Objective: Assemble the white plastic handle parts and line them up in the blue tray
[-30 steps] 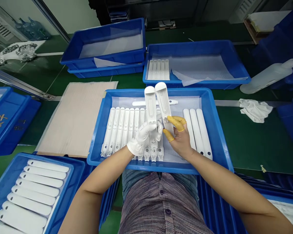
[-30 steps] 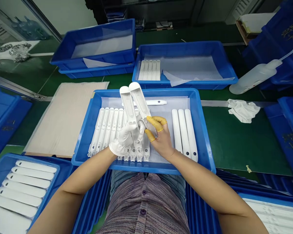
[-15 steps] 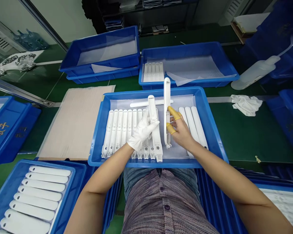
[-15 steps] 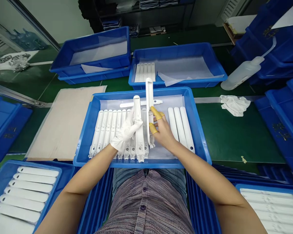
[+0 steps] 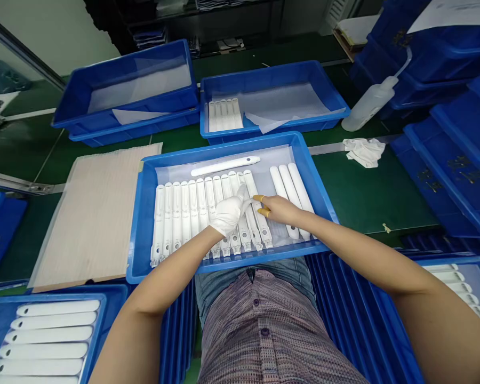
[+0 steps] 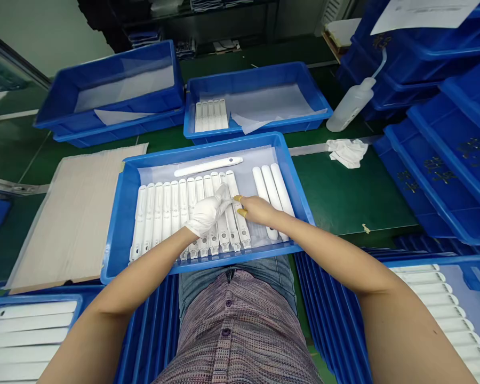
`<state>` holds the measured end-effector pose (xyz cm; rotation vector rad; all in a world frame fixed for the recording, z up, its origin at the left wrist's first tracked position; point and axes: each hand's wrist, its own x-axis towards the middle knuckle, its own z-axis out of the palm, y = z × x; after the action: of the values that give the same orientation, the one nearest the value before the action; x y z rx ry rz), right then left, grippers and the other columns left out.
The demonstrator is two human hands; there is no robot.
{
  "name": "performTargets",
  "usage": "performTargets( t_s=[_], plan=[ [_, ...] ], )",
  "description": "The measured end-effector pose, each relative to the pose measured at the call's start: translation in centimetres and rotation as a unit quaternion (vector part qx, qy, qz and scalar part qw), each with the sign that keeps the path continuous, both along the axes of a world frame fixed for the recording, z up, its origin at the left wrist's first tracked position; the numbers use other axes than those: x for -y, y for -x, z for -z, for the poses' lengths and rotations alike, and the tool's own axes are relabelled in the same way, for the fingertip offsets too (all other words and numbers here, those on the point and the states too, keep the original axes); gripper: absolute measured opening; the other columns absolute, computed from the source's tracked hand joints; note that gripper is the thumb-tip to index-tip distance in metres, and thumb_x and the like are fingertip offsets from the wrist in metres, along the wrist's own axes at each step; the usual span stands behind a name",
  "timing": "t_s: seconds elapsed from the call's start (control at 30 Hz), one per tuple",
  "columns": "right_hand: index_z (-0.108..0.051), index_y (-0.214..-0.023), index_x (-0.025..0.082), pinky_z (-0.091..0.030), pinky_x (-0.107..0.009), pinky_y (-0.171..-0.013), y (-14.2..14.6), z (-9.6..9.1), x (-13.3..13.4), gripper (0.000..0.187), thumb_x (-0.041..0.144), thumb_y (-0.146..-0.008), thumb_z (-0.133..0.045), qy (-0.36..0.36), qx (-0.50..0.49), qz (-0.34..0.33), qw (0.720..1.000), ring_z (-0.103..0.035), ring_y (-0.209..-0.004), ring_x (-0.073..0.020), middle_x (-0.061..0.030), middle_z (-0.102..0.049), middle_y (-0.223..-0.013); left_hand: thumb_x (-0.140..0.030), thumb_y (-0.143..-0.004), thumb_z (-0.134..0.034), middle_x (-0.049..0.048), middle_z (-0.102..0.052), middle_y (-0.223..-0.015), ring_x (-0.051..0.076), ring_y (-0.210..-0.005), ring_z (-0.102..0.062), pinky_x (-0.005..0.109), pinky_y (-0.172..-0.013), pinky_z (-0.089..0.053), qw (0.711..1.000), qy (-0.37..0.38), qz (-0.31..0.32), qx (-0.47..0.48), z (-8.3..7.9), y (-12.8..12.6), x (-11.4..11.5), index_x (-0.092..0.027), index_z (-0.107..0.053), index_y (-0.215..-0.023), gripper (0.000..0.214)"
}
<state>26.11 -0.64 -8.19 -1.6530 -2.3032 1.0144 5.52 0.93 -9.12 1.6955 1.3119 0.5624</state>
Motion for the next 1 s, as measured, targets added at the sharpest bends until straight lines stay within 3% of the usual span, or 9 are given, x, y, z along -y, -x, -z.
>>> performTargets(
  t_s=[0.1, 0.23, 0.33, 0.57, 0.67, 0.77, 0.83, 0.93, 1.0],
  plan=[
    [-0.069, -0.136, 0.02, -0.052, -0.034, -0.088, -1.8, -1.4, -3.0, 0.04, 0.036, -0.106, -0.049, -0.048, 0.044, 0.03, 0.997, -0.071, -0.103, -0.0261, -0.0088, -0.077, -0.112, -0.058, -0.098, -0.056, 0.0204, -0.072, -0.116, 0.041, -0.124, -0.062, 0.055, -0.11, -0.043, 0.981, -0.107, 0.085, -0.138, -0.8, -0.2, 0.6, -0.016, -0.052, -0.154, 0.07],
    [-0.07, -0.13, 0.01, -0.045, -0.04, -0.108, -3.8, -2.2, -7.2, 0.039, 0.028, -0.106, -0.045, -0.128, 0.132, 0.126, 0.975, -0.058, -0.129, -0.0317, -0.0191, -0.066, -0.136, -0.061, -0.096, -0.057, 0.0227, -0.043, -0.162, 0.041, -0.154, -0.034, 0.059, -0.127, -0.022, 0.9, -0.264, 0.203, -0.28, -0.5, -0.2, 1.4, -0.014, -0.038, -0.161, 0.083],
    [-0.072, -0.122, 0.008, -0.045, -0.042, -0.107, -4.1, -1.6, -8.6, 0.036, 0.03, -0.104, -0.051, -0.119, 0.152, 0.134, 0.972, -0.057, -0.127, -0.0338, -0.0213, -0.066, -0.131, -0.065, -0.095, -0.057, 0.0215, -0.03, -0.17, 0.04, -0.159, -0.024, 0.059, -0.129, -0.02, 0.894, -0.257, 0.235, -0.28, 0.5, 0.2, 1.1, -0.012, -0.032, -0.164, 0.09],
    [-0.073, -0.118, 0.008, -0.046, -0.039, -0.102, -4.2, -1.4, -9.5, 0.043, 0.04, -0.107, -0.045, -0.112, 0.146, 0.166, 0.969, -0.06, -0.122, -0.0315, -0.0209, -0.069, -0.126, -0.064, -0.092, -0.062, 0.0167, -0.027, -0.172, 0.04, -0.161, -0.016, 0.059, -0.131, -0.018, 0.918, -0.196, 0.26, -0.226, 1.2, 1.6, 0.0, -0.016, -0.034, -0.163, 0.09],
    [-0.073, -0.115, 0.01, -0.046, -0.037, -0.101, -4.4, -3.0, -9.5, 0.046, 0.039, -0.11, -0.037, -0.137, 0.126, 0.189, 0.964, -0.062, -0.118, -0.0285, -0.0189, -0.069, -0.123, -0.062, -0.091, -0.064, 0.013, -0.034, -0.169, 0.04, -0.16, -0.022, 0.06, -0.13, -0.021, 0.944, -0.167, 0.232, -0.167, 0.3, 1.4, 0.0, -0.022, -0.043, -0.158, 0.08],
    [-0.073, -0.11, 0.014, -0.043, -0.036, -0.103, -3.5, -5.5, -8.1, 0.048, 0.041, -0.112, -0.033, -0.195, 0.091, 0.194, 0.957, -0.059, -0.118, -0.026, -0.014, -0.069, -0.121, -0.056, -0.094, -0.064, 0.0121, -0.049, -0.16, 0.035, -0.155, -0.037, 0.058, -0.129, -0.025, 0.984, -0.141, 0.102, -0.048, -1.4, -0.7, 0.8, -0.023, -0.053, -0.149, 0.065],
    [-0.073, -0.104, 0.016, -0.043, -0.037, -0.102, -2.3, -7.3, -6.6, 0.045, 0.044, -0.111, -0.037, -0.26, 0.028, 0.166, 0.951, -0.059, -0.115, -0.0256, -0.0115, -0.07, -0.115, -0.054, -0.09, -0.071, 0.0116, -0.052, -0.157, 0.032, -0.152, -0.041, 0.055, -0.129, -0.027, 0.993, -0.087, 0.022, 0.08, -2.4, -3.5, 1.6, -0.024, -0.052, -0.148, 0.067],
    [-0.072, -0.095, 0.017, -0.045, -0.039, -0.099, -0.5, -9.4, -4.3, 0.042, 0.046, -0.108, -0.043, -0.326, -0.094, 0.066, 0.938, -0.06, -0.105, -0.0244, -0.0093, -0.071, -0.105, -0.049, -0.077, -0.083, 0.011, -0.064, -0.145, 0.033, -0.144, -0.052, 0.053, -0.126, -0.036, 0.952, 0.062, -0.01, 0.301, -2.8, -8.2, 2.7, -0.023, -0.062, -0.135, 0.068],
    [-0.072, -0.098, 0.017, -0.046, -0.04, -0.101, -0.3, -10.0, -3.3, 0.04, 0.045, -0.107, -0.045, -0.318, -0.163, 0.034, 0.933, -0.06, -0.107, -0.024, -0.0095, -0.07, -0.108, -0.05, -0.074, -0.084, 0.0098, -0.07, -0.134, 0.033, -0.139, -0.057, 0.053, -0.125, -0.039, 0.919, 0.119, -0.032, 0.374, -2.8, -10.0, 3.0, -0.022, -0.068, -0.123, 0.058]
  ],
)
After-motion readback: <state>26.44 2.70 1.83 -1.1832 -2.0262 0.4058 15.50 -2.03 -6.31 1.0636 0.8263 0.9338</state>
